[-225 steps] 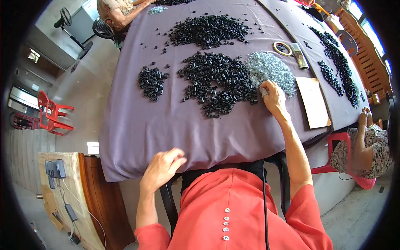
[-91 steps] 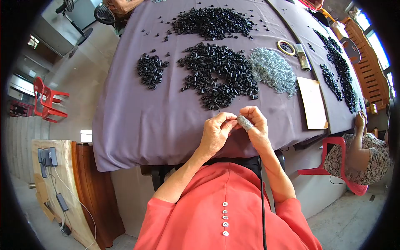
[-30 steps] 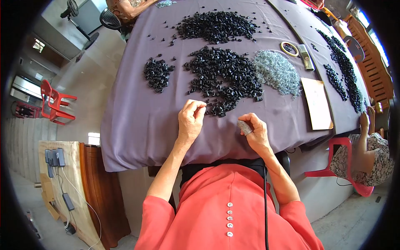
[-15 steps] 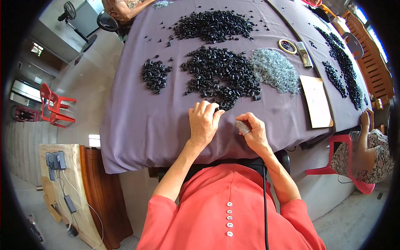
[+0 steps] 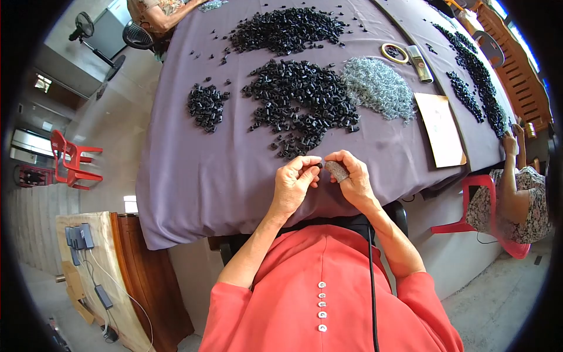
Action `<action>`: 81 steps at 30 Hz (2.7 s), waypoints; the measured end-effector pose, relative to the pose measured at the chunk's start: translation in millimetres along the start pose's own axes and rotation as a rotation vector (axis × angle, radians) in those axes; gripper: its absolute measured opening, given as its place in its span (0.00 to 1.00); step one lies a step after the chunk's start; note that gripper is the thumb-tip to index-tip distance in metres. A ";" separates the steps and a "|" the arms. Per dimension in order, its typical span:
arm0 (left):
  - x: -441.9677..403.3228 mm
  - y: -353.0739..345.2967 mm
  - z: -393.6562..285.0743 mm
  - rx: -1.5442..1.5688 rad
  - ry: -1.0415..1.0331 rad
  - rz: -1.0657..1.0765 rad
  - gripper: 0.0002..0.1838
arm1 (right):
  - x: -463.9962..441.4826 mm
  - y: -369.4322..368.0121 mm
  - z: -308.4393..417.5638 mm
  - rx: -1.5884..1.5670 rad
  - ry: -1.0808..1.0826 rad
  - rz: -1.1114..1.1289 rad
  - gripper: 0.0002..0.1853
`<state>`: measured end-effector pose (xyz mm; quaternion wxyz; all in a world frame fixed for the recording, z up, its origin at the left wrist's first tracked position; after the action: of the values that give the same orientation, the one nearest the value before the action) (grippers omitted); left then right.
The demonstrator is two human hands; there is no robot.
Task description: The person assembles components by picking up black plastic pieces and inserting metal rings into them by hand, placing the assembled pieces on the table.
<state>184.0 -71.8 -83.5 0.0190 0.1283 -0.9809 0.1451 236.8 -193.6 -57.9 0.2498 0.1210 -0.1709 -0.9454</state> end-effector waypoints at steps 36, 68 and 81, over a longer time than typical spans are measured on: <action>1.2 -5.0 18.9 0.418 0.219 -0.010 0.02 | 4.5 5.3 26.8 0.176 0.276 -0.121 0.10; -1.1 71.8 -6.6 0.647 0.026 -0.086 0.03 | -92.6 -101.1 63.0 0.917 0.443 0.220 0.05; -0.7 71.4 -5.9 0.671 0.030 -0.092 0.03 | -77.9 -82.6 74.4 0.620 0.441 0.113 0.15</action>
<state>166.3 -3.9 -97.9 -0.0033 0.1692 -0.8713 0.4607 243.7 -66.5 -10.5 0.2839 0.3815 -0.3973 -0.7848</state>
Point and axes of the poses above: each hand's wrist, its own x-axis away from the middle knuckle, its own y-axis out of the back of the hand, z = x × y, the point moved 9 cm from there along -x, towards the middle knuckle, and after that the axes turned 7 degrees about x, right-handed, at the moved point
